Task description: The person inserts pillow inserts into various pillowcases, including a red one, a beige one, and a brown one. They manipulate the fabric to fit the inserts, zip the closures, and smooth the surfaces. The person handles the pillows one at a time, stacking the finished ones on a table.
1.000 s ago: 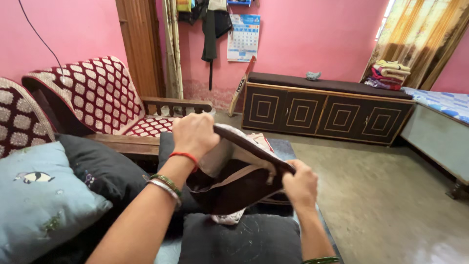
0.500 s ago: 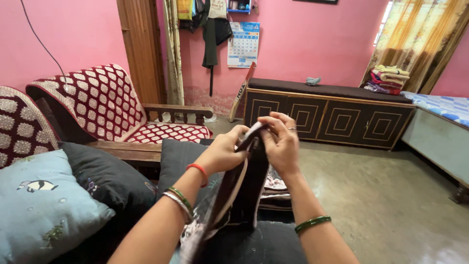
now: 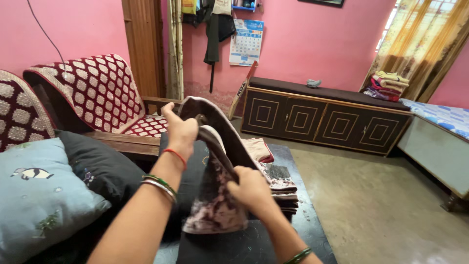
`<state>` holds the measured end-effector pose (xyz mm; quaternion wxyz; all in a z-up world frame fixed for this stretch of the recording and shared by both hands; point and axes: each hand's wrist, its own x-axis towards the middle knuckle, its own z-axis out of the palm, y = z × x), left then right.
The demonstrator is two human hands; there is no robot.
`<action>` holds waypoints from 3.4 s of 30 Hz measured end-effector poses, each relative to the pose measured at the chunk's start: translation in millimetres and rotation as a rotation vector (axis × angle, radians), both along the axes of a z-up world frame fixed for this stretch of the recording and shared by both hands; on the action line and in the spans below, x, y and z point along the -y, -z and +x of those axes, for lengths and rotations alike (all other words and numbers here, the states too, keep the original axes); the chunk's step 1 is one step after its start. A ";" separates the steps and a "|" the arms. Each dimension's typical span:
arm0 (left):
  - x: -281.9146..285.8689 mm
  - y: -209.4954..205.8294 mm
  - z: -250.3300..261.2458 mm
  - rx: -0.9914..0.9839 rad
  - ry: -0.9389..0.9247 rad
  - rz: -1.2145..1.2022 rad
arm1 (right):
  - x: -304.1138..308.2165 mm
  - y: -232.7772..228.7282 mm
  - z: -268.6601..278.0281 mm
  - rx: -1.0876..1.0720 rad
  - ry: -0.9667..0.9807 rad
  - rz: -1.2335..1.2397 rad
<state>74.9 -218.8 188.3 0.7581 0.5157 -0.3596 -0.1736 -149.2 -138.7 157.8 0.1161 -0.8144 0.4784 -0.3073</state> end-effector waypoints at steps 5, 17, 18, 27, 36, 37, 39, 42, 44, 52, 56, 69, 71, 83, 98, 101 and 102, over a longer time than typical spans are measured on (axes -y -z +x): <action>-5.4 40.7 98.8 0.166 -0.028 0.188 | 11.6 -41.6 -30.8 0.117 -0.028 -0.232; -130.4 -69.2 107.1 -0.179 0.559 -0.133 | 2.1 -141.5 -80.3 0.243 0.057 -0.629; -127.1 -75.3 106.6 -0.158 0.540 -0.128 | 13.8 -140.4 -84.4 0.184 0.050 -0.721; -40.4 -90.0 129.2 0.023 0.174 0.079 | 131.9 -109.8 -27.5 0.034 0.124 -0.574; -126.8 -40.5 115.3 0.130 0.272 -0.380 | 70.3 -78.7 -25.4 0.516 -0.093 -0.908; -125.9 -3.8 118.6 0.119 0.276 -0.313 | 70.9 -46.4 -25.4 0.500 -0.118 -0.894; -117.9 77.6 123.8 0.035 0.336 -0.151 | 82.0 26.1 -19.5 0.522 -0.029 -0.574; -107.5 196.0 119.2 -0.104 0.273 0.311 | 104.7 131.7 -26.2 0.341 -0.037 -0.255; -109.6 244.6 115.1 -0.128 0.225 0.448 | 117.3 185.6 -32.7 0.172 0.000 -0.057; -128.7 288.8 96.9 -0.240 0.097 0.504 | 116.8 231.0 -57.3 0.038 -0.054 0.139; -147.4 294.3 82.1 -0.045 -0.130 0.466 | 100.0 231.4 -71.9 -0.023 -0.170 0.160; -192.8 319.0 -31.2 -0.184 0.243 0.704 | -6.5 213.9 -174.9 0.433 0.497 0.869; -198.6 308.8 -36.0 -0.264 0.333 0.722 | -18.1 216.7 -188.1 0.467 0.493 0.986; -288.0 210.3 -50.3 0.198 0.479 0.731 | -60.6 200.1 -236.6 0.729 0.167 0.973; -242.1 255.7 11.1 0.071 0.178 0.873 | -3.3 193.2 -96.6 0.669 0.167 0.948; -226.7 253.6 8.2 0.422 -0.157 0.673 | 6.4 207.0 -93.7 0.662 0.221 0.980; -215.6 247.5 6.1 0.501 -0.230 0.527 | 8.0 208.7 -95.3 0.650 0.244 0.988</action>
